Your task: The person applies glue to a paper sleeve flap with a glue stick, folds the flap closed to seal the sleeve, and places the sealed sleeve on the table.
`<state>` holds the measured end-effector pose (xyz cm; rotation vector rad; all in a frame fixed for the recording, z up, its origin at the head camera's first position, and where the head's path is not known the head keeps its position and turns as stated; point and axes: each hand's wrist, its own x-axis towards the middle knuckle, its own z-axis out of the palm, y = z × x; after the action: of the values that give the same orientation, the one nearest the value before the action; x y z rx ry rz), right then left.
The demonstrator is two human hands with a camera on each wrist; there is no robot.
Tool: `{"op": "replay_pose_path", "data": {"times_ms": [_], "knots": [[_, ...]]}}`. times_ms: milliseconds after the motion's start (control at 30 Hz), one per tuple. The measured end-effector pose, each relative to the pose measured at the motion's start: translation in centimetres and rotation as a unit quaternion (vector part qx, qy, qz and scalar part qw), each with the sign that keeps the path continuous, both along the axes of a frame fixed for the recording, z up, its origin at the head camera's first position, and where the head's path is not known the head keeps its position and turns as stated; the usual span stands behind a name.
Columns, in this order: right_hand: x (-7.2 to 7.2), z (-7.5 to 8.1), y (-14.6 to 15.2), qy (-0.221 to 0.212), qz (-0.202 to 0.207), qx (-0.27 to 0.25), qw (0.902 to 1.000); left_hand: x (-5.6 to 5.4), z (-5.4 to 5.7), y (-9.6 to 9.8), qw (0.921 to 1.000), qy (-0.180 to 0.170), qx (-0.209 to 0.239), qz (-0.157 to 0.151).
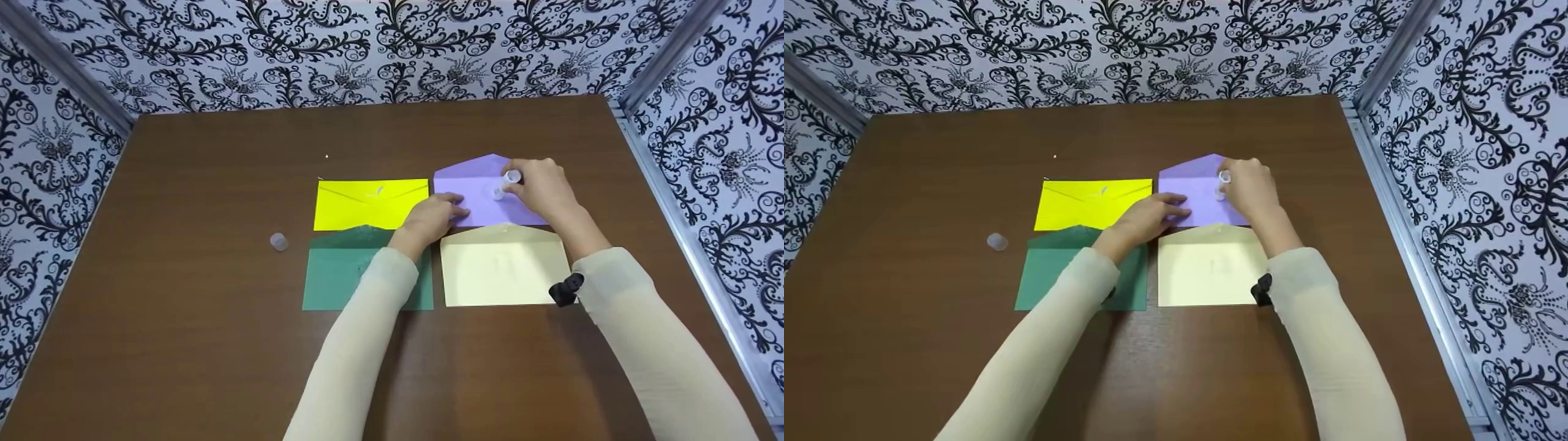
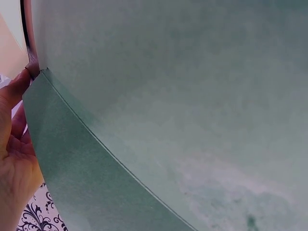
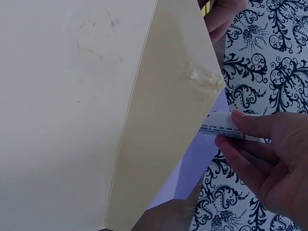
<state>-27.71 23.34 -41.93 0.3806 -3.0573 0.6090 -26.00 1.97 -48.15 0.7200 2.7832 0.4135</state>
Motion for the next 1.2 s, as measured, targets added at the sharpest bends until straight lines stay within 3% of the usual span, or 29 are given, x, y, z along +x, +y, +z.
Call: {"op": "replay_pose_path", "data": {"times_ms": [467,900,1200], "knots": [[-0.2,-0.3,-1.2,0.003,0.037,-0.014,0.9992,0.0,-0.1,-0.3,1.0,0.0,-0.004,0.004],[-0.9,-0.9,-0.9,0.009,-0.017,-0.041,0.999,0.0,-0.1,0.1,0.9999,-0.011,0.0,0.007],[-0.8,-0.8,0.3,0.011,-0.036,-0.03,0.9989,-0.1,-0.3,0.1,1.0,-0.002,0.0,0.003]]}}
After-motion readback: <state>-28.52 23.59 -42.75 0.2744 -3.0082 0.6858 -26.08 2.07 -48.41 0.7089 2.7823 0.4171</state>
